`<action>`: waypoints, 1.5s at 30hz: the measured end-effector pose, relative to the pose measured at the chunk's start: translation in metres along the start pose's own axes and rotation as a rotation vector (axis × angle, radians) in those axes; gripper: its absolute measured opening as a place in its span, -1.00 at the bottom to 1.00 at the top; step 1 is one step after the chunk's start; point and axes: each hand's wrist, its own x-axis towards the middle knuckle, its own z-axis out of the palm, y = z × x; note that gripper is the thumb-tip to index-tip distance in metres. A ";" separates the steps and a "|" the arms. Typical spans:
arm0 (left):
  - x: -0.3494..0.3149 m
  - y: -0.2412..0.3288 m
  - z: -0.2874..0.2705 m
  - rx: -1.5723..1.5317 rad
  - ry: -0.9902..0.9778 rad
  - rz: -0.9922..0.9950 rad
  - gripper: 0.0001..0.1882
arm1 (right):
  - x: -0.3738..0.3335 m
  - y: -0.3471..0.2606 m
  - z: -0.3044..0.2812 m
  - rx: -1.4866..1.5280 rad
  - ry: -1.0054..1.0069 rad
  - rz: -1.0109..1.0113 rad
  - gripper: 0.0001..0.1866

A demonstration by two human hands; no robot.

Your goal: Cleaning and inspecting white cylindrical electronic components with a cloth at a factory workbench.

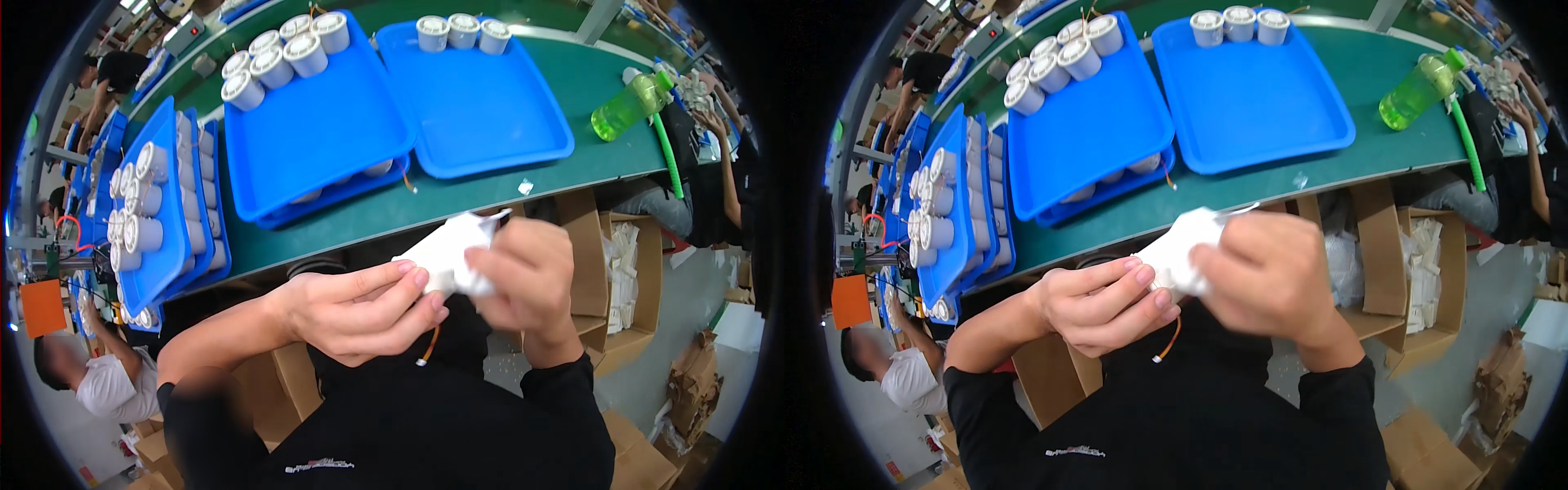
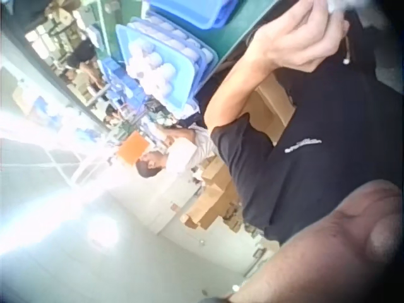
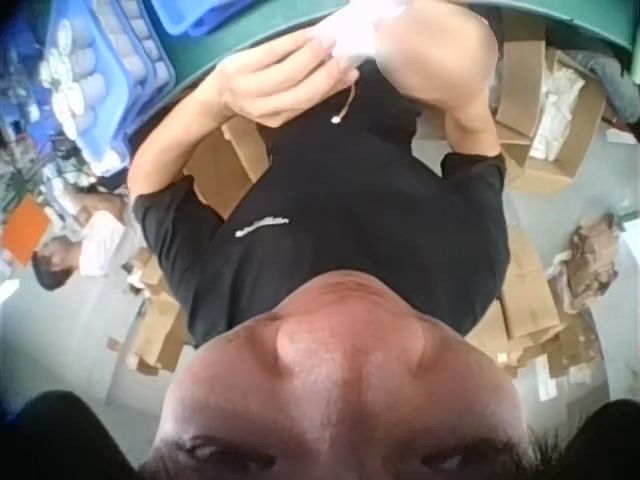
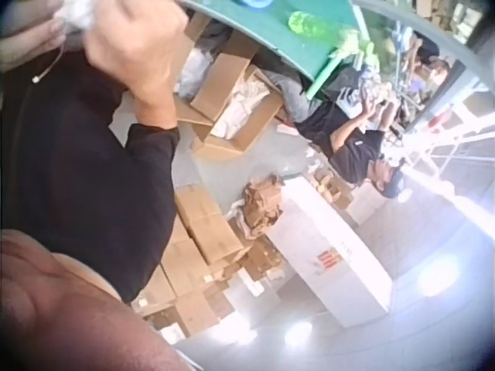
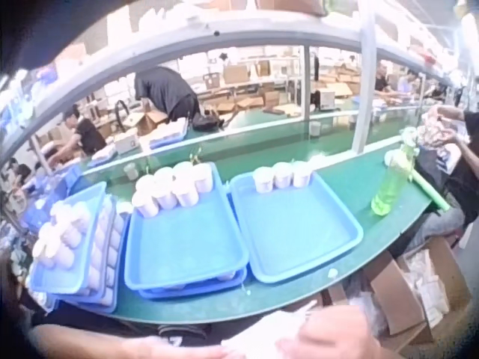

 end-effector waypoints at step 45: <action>-0.078 -0.221 -0.050 0.361 -0.997 -1.426 -0.45 | -0.123 0.058 0.084 1.060 -0.086 1.095 -0.82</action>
